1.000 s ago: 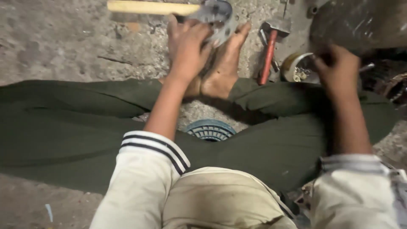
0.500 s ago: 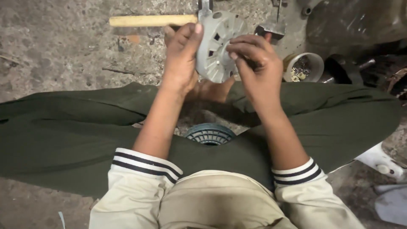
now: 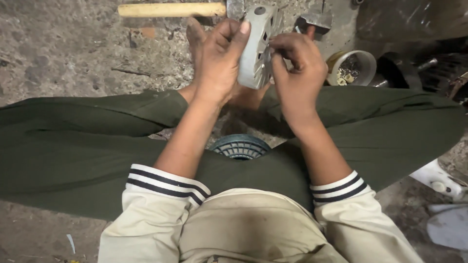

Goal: The person sits on the floor of a repair workshop and assembles a small motor component, fitting a metal rotor into a slotted housing and tapping parts together with a hammer and mallet. They pick small fasteners from a cup, position them on the housing, and use a screwdriver on the assembly.

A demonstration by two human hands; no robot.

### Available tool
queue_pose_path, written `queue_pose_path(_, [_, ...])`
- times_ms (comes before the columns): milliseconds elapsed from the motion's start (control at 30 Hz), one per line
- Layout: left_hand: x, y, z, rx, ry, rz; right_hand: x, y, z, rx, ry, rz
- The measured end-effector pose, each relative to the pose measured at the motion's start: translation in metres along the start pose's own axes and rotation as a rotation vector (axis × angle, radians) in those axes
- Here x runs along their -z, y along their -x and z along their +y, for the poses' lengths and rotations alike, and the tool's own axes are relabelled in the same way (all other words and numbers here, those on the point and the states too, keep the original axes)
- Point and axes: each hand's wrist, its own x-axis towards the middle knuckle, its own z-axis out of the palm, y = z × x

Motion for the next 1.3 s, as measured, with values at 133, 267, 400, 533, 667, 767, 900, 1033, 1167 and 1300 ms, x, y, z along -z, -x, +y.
queue_pose_path(133, [0.002, -0.002, -0.004, -0.024, -0.016, 0.005, 0.005, -0.005, -0.003, -0.06, -0.139, -0.087])
queue_pose_path(267, [0.001, -0.008, -0.017, -0.062, -0.019, 0.005, 0.007, -0.009, 0.016, -0.195, -0.187, -0.09])
queue_pose_path(400, [-0.001, -0.006, -0.031, -0.093, 0.021, 0.001, 0.014, -0.009, 0.016, -0.317, -0.293, -0.107])
queue_pose_path(533, [-0.007, -0.005, -0.02, -0.097, 0.039, -0.025, 0.019, -0.008, 0.017, -0.19, -0.063, -0.104])
queue_pose_path(667, [-0.006, -0.002, -0.022, -0.101, 0.041, -0.023, 0.021, -0.009, 0.006, 0.114, 0.151, -0.131])
queue_pose_path(767, [-0.003, -0.005, -0.032, -0.097, 0.052, 0.003, 0.017, -0.014, -0.01, 0.208, 0.248, -0.134])
queue_pose_path(900, [-0.003, -0.008, -0.04, -0.047, 0.067, 0.052, 0.013, -0.006, 0.004, 0.309, 0.356, -0.145])
queue_pose_path(1033, [-0.001, -0.005, -0.05, -0.037, 0.074, 0.064, 0.01, -0.005, 0.002, 0.242, 0.361, -0.186])
queue_pose_path(1167, [0.005, 0.002, -0.06, -0.041, -0.074, 0.119, 0.002, 0.002, 0.025, -0.156, 0.018, -0.207])
queue_pose_path(1300, [0.052, 0.01, -0.056, -0.197, -0.714, 0.091, -0.013, 0.01, 0.04, -0.331, -0.384, -0.443])
